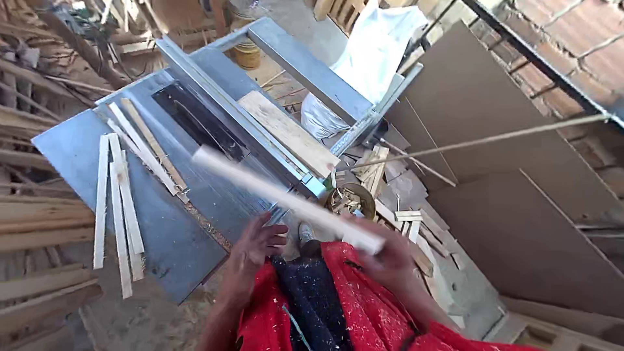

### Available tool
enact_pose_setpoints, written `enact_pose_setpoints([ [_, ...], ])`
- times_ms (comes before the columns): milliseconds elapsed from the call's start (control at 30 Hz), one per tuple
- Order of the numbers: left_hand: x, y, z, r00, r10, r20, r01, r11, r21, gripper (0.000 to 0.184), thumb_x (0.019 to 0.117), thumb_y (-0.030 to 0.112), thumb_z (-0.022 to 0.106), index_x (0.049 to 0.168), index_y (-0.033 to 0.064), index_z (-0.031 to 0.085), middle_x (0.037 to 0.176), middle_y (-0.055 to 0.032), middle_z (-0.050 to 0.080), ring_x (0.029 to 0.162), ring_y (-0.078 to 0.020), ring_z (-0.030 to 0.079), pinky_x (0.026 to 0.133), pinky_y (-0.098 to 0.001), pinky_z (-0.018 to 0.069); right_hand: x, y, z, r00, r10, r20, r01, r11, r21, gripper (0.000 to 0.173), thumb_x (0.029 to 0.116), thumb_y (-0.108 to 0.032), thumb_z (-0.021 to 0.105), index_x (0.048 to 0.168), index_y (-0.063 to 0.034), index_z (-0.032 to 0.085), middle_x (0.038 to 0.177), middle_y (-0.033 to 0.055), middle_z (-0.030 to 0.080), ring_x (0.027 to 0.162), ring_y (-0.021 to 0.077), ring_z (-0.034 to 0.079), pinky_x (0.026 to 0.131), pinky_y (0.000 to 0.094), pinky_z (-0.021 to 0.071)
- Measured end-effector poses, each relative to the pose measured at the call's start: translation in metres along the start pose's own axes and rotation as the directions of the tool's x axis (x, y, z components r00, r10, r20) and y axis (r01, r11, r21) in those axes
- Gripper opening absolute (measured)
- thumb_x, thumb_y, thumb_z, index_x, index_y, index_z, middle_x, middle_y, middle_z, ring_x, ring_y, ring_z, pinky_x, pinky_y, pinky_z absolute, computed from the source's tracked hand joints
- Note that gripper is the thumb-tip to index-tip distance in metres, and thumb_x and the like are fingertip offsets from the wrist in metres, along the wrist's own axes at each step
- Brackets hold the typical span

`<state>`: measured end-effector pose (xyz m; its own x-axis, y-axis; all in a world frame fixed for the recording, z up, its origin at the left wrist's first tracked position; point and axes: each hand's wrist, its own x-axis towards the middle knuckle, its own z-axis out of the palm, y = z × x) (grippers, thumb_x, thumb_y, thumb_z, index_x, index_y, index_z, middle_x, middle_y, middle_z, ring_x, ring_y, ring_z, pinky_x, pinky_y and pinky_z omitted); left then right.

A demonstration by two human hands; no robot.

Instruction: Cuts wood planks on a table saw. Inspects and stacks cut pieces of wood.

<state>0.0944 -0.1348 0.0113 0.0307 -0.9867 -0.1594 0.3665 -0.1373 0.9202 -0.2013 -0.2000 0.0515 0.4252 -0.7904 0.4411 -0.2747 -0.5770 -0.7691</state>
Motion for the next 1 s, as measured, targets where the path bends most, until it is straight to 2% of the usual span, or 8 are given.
enact_pose_setpoints([
  [100, -0.007, -0.009, 0.031, 0.877, -0.124, -0.464, 0.010, 0.971, -0.239, 0.043, 0.0987, 0.019, 0.057, 0.129, -0.0095, 0.046, 0.104, -0.0194, 0.069, 0.094, -0.0284, 0.072, 0.086, -0.0509, 0.0622, 0.011, 0.017, 0.040, 0.897, -0.202, 0.393, 0.222, 0.975, -0.006, 0.032, 0.1017, -0.011, 0.062, 0.132, -0.0177, 0.068, 0.139, 0.0026, 0.067, 0.135, 0.0248, 0.058, 0.115, 0.0433, 0.0479],
  [167, -0.019, -0.016, 0.020, 0.792, -0.076, -0.606, -0.044, 0.982, -0.182, 0.039, 0.0979, 0.011, 0.055, 0.130, -0.0094, 0.046, 0.107, -0.0194, 0.069, 0.096, -0.0280, 0.072, 0.085, -0.0502, 0.0624, 0.015, 0.037, 0.040, 0.944, -0.148, 0.294, 0.185, 0.978, -0.101, 0.030, 0.0993, -0.019, 0.067, 0.129, -0.0159, 0.067, 0.138, 0.0025, 0.066, 0.134, 0.0212, 0.058, 0.115, 0.0449, 0.0469],
  [267, -0.049, -0.008, 0.016, 0.704, 0.074, -0.706, -0.114, 0.993, -0.009, 0.042, 0.0913, 0.015, 0.065, 0.128, -0.0011, 0.051, 0.102, -0.0130, 0.072, 0.090, -0.0230, 0.073, 0.080, -0.0444, 0.0636, 0.038, 0.085, 0.018, 0.972, 0.225, -0.065, -0.233, 0.961, -0.149, 0.061, 0.0869, -0.032, 0.080, 0.135, -0.0019, 0.056, 0.132, 0.0175, 0.061, 0.119, 0.0281, 0.062, 0.102, 0.0495, 0.0533],
  [400, -0.031, -0.009, 0.053, 0.732, 0.177, -0.658, -0.186, 0.981, 0.057, 0.041, 0.0851, 0.012, 0.068, 0.119, -0.0052, 0.054, 0.097, -0.0167, 0.072, 0.088, -0.0266, 0.073, 0.080, -0.0470, 0.0632, 0.098, 0.140, -0.001, 0.596, 0.801, 0.063, -0.786, 0.565, 0.251, 0.080, 0.0946, -0.052, 0.067, 0.149, -0.0015, 0.038, 0.129, 0.0196, 0.063, 0.110, 0.0293, 0.068, 0.091, 0.0492, 0.0586],
  [533, 0.028, -0.029, 0.099, 0.808, 0.047, -0.587, -0.066, 0.998, -0.011, 0.037, 0.0928, 0.005, 0.058, 0.124, -0.0132, 0.048, 0.099, -0.0198, 0.071, 0.090, -0.0275, 0.074, 0.084, -0.0459, 0.0637, 0.132, 0.151, 0.020, 0.307, 0.895, 0.324, -0.852, 0.107, 0.513, 0.079, 0.0888, -0.058, 0.073, 0.137, -0.0012, 0.047, 0.110, 0.0211, 0.067, 0.095, 0.0337, 0.070, 0.081, 0.0527, 0.0607],
  [700, 0.062, -0.055, 0.135, 0.779, 0.015, -0.626, -0.054, 0.998, -0.043, 0.037, 0.0902, 0.003, 0.061, 0.121, -0.0141, 0.050, 0.094, -0.0219, 0.071, 0.085, -0.0282, 0.074, 0.080, -0.0448, 0.0645, 0.124, 0.147, 0.019, 0.455, 0.862, 0.222, -0.860, 0.362, 0.359, 0.090, 0.0823, -0.046, 0.083, 0.145, -0.0017, 0.034, 0.112, 0.0212, 0.065, 0.099, 0.0324, 0.066, 0.087, 0.0535, 0.0562],
  [867, 0.065, -0.050, 0.143, 0.776, 0.132, -0.617, -0.149, 0.989, 0.024, 0.042, 0.0838, 0.004, 0.067, 0.117, -0.0153, 0.050, 0.093, -0.0231, 0.071, 0.086, -0.0297, 0.074, 0.080, -0.0465, 0.0642, 0.152, 0.164, 0.007, 0.732, 0.677, 0.076, -0.649, 0.727, -0.226, 0.108, 0.0705, -0.079, 0.071, 0.137, 0.0036, 0.051, 0.134, 0.0267, 0.056, 0.127, 0.0444, 0.053, 0.103, 0.0621, 0.0467],
  [1000, 0.062, -0.044, 0.148, 0.738, 0.199, -0.644, -0.192, 0.978, 0.082, 0.040, 0.0809, 0.003, 0.069, 0.113, -0.0145, 0.052, 0.091, -0.0219, 0.072, 0.084, -0.0286, 0.074, 0.078, -0.0457, 0.0644, 0.194, 0.182, -0.006, 0.672, 0.698, 0.247, -0.624, 0.714, -0.319, 0.107, 0.0648, -0.085, 0.071, 0.126, 0.0018, 0.060, 0.116, 0.0239, 0.066, 0.111, 0.0417, 0.064, 0.091, 0.0629, 0.0525],
])
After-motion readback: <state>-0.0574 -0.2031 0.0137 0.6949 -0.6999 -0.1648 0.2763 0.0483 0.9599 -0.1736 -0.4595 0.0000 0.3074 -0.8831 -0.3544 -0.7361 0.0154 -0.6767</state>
